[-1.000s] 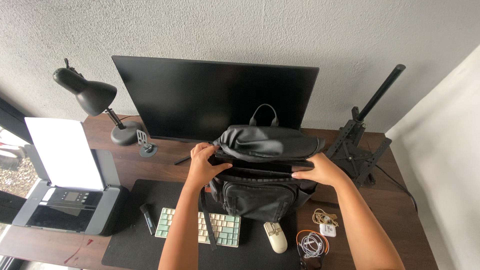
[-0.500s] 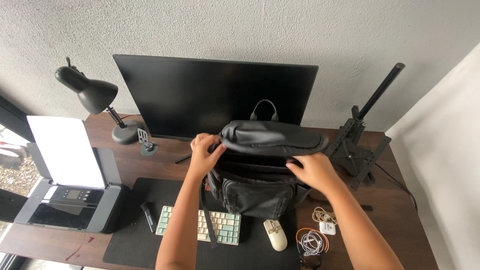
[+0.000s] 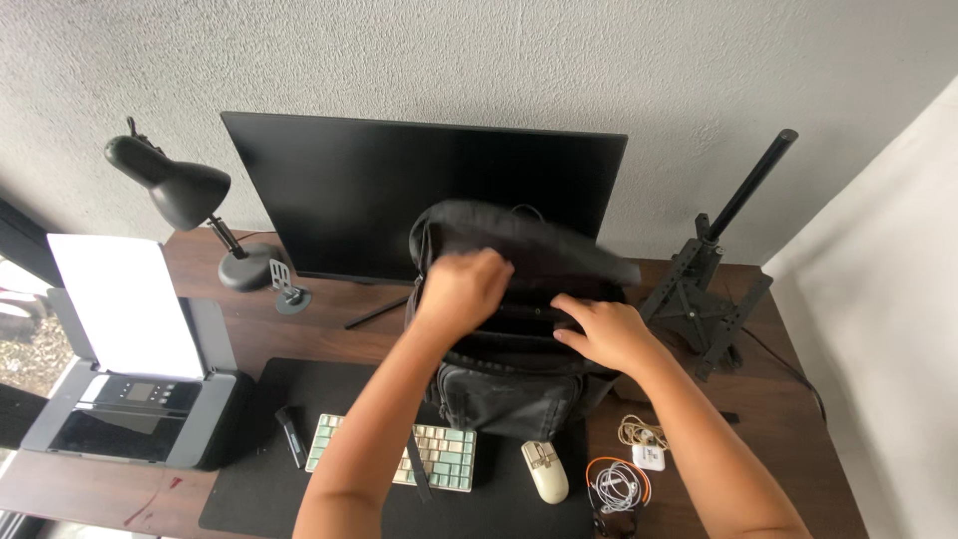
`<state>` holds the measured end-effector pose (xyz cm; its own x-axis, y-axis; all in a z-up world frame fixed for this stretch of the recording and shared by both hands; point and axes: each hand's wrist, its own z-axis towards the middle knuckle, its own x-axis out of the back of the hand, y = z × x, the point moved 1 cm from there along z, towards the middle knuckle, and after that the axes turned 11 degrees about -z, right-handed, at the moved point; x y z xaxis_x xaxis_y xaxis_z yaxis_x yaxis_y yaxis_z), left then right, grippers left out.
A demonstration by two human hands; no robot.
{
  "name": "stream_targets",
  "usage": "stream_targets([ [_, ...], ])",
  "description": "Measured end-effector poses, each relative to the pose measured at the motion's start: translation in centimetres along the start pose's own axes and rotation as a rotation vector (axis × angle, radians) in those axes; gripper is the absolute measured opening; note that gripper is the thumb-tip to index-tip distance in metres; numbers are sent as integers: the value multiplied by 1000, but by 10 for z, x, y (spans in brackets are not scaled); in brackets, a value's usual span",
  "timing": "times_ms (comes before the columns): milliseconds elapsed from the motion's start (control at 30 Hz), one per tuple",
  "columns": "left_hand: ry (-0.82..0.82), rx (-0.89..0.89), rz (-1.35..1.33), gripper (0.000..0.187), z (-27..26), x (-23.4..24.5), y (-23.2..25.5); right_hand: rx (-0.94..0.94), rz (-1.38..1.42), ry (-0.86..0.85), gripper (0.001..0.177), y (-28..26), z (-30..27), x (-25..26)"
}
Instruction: The person opens a black backpack on the desk, unplugs the laptop and places it into the backpack, coils and packs cables, places earbuds and a small item into the bag, and zips the backpack closed.
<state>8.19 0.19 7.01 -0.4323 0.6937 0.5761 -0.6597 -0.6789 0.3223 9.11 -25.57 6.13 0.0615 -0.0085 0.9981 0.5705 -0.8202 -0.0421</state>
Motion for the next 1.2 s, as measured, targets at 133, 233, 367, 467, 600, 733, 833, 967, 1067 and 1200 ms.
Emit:
stream_targets([
  [133,-448,267,99,25,-15,-28,-30,110,-33,-152,74,8,22,6],
  [233,-422,81,-14,28,-12,-35,-49,150,157,-197,74,21,39,9],
  [367,-422,576,-544,33,-2,-19,-50,-93,422,-245,63,33,74,6],
  [467,-249,525,-892,37,11,9,-38,120,357,-391,52,33,96,-1],
  [600,-29,-14,-606,55,41,28,-39,66,500,-565,48,33,93,-9],
  [733,-424,283,-94,67,61,5,-61,173,341,-565,46,23,74,-3],
  [833,-824,620,-165,87,55,-9,-75,170,370,-511,43,16,67,15],
  [967,-763,599,-105,81,43,-27,-88,408,-127,-174,40,5,63,26],
  [1067,-724,541,-147,52,42,-35,-96,873,-470,361,55,-7,77,29],
  [1200,-717,609,-82,36,39,-41,-103,1142,-496,390,37,-16,104,20],
])
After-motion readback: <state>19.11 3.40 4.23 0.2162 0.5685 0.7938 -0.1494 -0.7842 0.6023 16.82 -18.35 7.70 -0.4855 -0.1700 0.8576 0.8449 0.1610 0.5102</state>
